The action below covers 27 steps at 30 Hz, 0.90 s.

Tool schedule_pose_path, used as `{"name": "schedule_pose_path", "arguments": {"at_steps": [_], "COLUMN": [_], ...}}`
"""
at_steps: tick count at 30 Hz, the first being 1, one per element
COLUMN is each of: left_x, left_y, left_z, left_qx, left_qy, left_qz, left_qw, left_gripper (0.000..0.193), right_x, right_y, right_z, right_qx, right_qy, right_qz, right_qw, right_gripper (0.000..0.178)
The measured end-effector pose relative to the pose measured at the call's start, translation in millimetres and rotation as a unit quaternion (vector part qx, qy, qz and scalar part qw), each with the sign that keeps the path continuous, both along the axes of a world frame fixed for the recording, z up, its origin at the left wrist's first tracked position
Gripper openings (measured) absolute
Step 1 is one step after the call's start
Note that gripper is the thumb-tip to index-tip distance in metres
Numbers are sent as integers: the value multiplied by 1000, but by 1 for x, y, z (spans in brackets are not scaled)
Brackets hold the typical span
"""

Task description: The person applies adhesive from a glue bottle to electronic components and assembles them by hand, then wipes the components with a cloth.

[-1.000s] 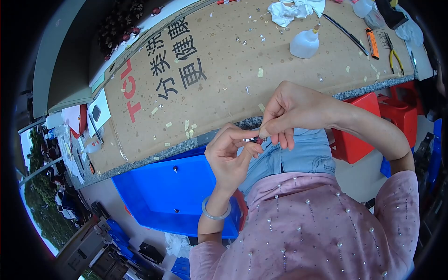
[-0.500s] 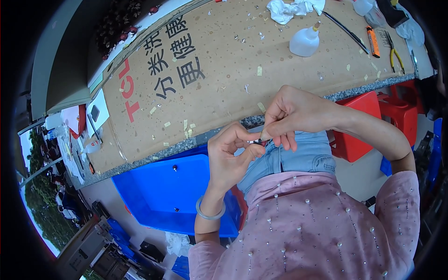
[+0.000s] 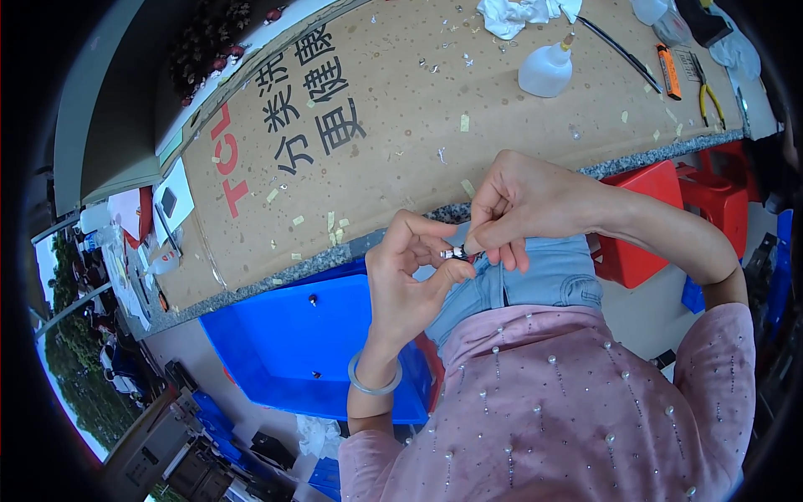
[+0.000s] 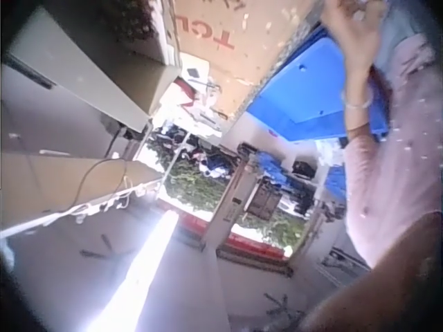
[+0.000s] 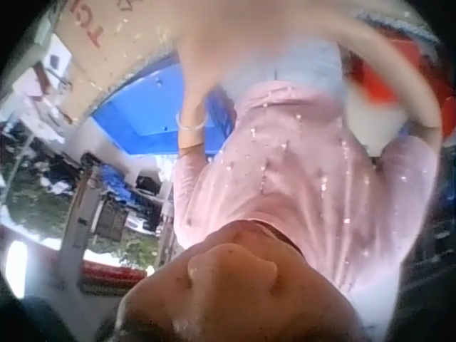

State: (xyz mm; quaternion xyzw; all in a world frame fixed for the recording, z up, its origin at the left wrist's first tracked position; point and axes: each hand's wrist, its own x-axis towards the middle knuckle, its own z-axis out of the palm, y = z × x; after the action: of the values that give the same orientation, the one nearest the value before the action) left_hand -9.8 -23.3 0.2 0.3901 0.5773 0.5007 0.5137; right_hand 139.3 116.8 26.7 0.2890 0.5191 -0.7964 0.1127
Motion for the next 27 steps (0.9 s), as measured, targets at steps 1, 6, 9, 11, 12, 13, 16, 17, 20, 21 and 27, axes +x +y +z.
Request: {"name": "schedule_pose_path", "arguments": {"at_steps": [1, 6, 9, 11, 12, 13, 16, 17, 20, 21, 27], "left_x": [0, 1, 2, 3, 3, 4, 4, 4, 5, 5, 5], "left_y": [0, -2, -2, -2, -2, -3, -4, -5, -6, -5, -6], "left_z": [1, 5, 8, 9, 9, 8, 7, 7, 6, 5, 3], "left_qx": [-2, 39, 59, 69, 67, 64, 64, 64, 59, 53, 39], "left_qy": [4, 32, 54, 60, 55, 50, 46, 46, 43, 41, 19], "left_qz": [-2, 1, 3, 4, 6, 9, 9, 9, 13, 11, 1], "left_qw": [1000, 999, 997, 996, 996, 997, 997, 997, 997, 998, 999], "left_gripper": [35, 35, 34, 34, 34, 34, 34, 34, 34, 34, 34], "right_x": [0, 1, 2, 3, 3, 3, 3, 3, 3, 3, 2], "right_y": [0, -2, -2, -3, -3, -3, -4, -4, -4, -4, -2], "right_z": [2, 7, 10, 12, 12, 13, 13, 13, 11, 11, 7], "right_qx": [6, 6, 12, 15, 19, 24, 29, 28, 20, 18, 3], "right_qy": [-3, 21, 33, 35, 39, 42, 37, 37, 39, 34, 19], "right_qz": [3, -1, -3, -3, -4, -5, -1, -1, -3, 0, 10], "right_qw": [1000, 1000, 999, 999, 999, 999, 999, 999, 999, 999, 1000], "right_gripper": [20, 19, 18, 18, 18, 18, 17, 17, 17, 17, 17]}}
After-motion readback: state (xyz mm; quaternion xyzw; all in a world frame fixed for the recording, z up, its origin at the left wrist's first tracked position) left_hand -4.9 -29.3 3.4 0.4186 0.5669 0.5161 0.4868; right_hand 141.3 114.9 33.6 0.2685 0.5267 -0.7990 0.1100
